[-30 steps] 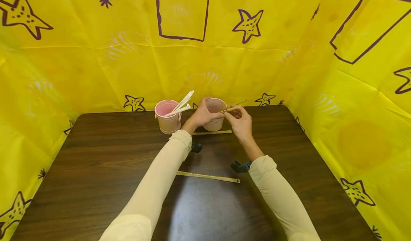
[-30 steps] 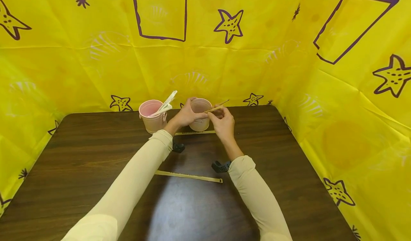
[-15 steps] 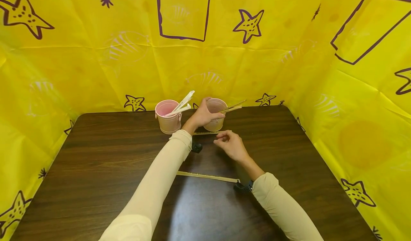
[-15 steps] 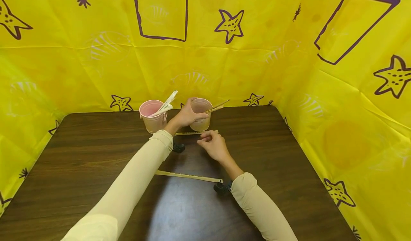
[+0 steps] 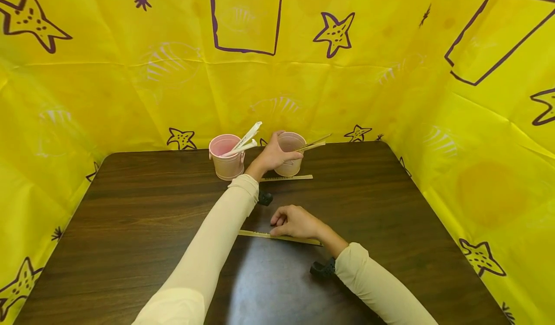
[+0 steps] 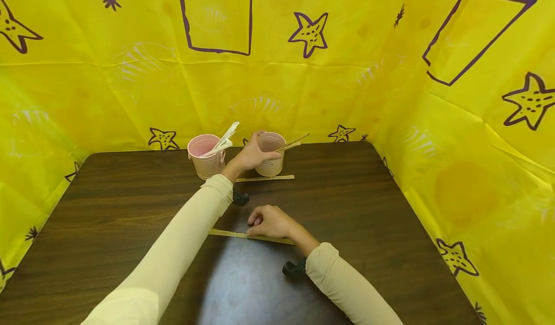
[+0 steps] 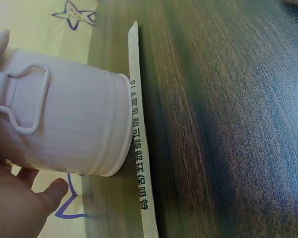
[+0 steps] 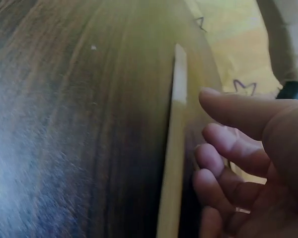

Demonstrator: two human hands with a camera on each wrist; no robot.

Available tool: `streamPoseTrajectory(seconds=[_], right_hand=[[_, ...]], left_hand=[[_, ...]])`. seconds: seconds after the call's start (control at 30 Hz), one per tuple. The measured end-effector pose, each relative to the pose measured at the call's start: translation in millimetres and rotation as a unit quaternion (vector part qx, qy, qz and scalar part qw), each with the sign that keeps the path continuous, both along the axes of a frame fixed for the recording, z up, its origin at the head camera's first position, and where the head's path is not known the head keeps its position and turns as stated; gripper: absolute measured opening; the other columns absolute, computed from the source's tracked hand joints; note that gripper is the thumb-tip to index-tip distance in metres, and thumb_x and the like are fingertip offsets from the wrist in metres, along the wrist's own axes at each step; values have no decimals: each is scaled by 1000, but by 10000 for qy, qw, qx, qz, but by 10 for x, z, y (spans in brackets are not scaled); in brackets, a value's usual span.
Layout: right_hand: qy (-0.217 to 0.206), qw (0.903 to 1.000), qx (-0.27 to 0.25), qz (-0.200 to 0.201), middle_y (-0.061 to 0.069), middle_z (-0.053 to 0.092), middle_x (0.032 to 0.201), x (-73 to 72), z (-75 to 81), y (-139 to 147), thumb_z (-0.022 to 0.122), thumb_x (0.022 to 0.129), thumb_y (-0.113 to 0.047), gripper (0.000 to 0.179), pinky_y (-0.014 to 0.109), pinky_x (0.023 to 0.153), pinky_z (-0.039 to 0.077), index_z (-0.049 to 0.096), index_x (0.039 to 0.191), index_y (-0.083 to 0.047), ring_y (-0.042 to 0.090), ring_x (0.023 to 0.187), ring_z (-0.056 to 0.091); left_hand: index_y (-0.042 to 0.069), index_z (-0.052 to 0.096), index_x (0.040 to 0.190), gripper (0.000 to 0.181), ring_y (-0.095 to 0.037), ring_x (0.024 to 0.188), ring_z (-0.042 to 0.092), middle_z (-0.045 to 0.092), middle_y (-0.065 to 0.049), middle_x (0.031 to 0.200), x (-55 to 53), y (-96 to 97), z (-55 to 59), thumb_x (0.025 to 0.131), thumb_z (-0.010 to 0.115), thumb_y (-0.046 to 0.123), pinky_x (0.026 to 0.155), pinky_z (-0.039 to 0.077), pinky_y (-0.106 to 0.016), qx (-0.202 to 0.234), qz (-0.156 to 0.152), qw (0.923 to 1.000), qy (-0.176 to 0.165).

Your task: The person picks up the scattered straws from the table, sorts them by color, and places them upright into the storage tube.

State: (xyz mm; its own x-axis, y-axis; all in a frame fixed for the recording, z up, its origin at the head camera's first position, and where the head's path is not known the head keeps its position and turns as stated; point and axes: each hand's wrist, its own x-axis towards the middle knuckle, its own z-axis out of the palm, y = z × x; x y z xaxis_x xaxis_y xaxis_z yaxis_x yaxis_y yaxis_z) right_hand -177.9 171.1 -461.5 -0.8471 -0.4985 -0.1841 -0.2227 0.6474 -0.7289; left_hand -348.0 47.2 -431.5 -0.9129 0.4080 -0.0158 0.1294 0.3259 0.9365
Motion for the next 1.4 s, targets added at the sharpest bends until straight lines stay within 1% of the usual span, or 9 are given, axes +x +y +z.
streamPoseTrajectory(seconds=[0.3, 0.5, 0.6, 0.8, 0.93, 1.13, 1.27, 1.33, 1.4], right_hand=[[706, 9955, 579, 239, -2, 63, 90, 74, -36, -107, 86, 81, -29, 19, 25, 76, 45, 73, 88, -18, 9, 84, 53], [942, 9926, 684, 340, -2, 60, 89, 98, -63, -85, 84, 84, -26, 13, 24, 75, 40, 71, 82, -22, 8, 82, 50], [908, 9931, 611, 422, -2, 60, 88, 94, -72, -60, 83, 85, -24, 13, 21, 75, 42, 71, 83, -21, 8, 82, 52], [595, 9958, 443, 538, -5, 66, 87, 97, -42, 31, 83, 86, -18, 14, 21, 73, 47, 70, 81, -18, 3, 78, 55], [368, 9959, 529, 630, -8, 71, 85, 88, 54, 152, 81, 87, -17, 14, 22, 71, 48, 69, 80, -19, 2, 75, 55], [-55, 9911, 572, 1202, -8, 70, 84, -12, 245, 434, 81, 87, -16, 13, 20, 63, 45, 69, 83, -17, 3, 67, 50], [-492, 9886, 404, 1365, -7, 69, 88, -60, 362, 629, 78, 89, -13, 9, 21, 68, 50, 73, 94, -18, 4, 74, 57], [-538, 9889, 263, 1360, -5, 69, 90, -74, 428, 715, 76, 91, -12, 13, 21, 73, 51, 75, 103, -17, 5, 80, 59], [-437, 9901, 72, 1328, -3, 69, 93, -89, 499, 784, 73, 93, -11, 18, 22, 75, 52, 75, 111, -14, 7, 84, 60]], left_hand=[[12, 14, 159, 108, -34, 147, 37, 31, -20, 159, -7, 6, 14, 83, 85, 39, 122, 32, -51, 33, 3, 10000, -28], [12, 15, 158, 107, -34, 145, 38, 32, -20, 158, -12, 23, -3, 82, 86, 38, 121, 33, -51, 43, -8, 10000, 20], [12, 14, 159, 108, -34, 147, 37, 31, -20, 160, -9, 13, -13, 83, 85, 39, 122, 32, -51, 16, -13, 10000, 15], [11, 12, 159, 108, -35, 148, 36, 29, -21, 160, 5, -3, -37, 84, 84, 39, 122, 32, -52, -7, -41, 10000, 29], [12, 11, 160, 109, -35, 146, 37, 30, -21, 160, 13, -11, -38, 84, 84, 39, 122, 33, -52, 30, -66, 10000, -25], [11, 10, 160, 108, -36, 146, 37, 29, -22, 160, 23, -21, -3, 85, 83, 38, 122, 33, -53, 55, -69, 10000, -40], [11, 11, 160, 108, -35, 145, 38, 30, -21, 159, 13, -17, 3, 85, 83, 38, 121, 34, -53, 40, -85, 10000, -29], [11, 11, 160, 108, -35, 145, 39, 32, -22, 158, 7, -13, 3, 84, 84, 39, 120, 35, -53, 42, -96, 9999, -27], [12, 11, 160, 109, -36, 145, 39, 32, -22, 158, 2, -11, 5, 84, 84, 40, 120, 35, -53, 23, -86, 10000, -15]])
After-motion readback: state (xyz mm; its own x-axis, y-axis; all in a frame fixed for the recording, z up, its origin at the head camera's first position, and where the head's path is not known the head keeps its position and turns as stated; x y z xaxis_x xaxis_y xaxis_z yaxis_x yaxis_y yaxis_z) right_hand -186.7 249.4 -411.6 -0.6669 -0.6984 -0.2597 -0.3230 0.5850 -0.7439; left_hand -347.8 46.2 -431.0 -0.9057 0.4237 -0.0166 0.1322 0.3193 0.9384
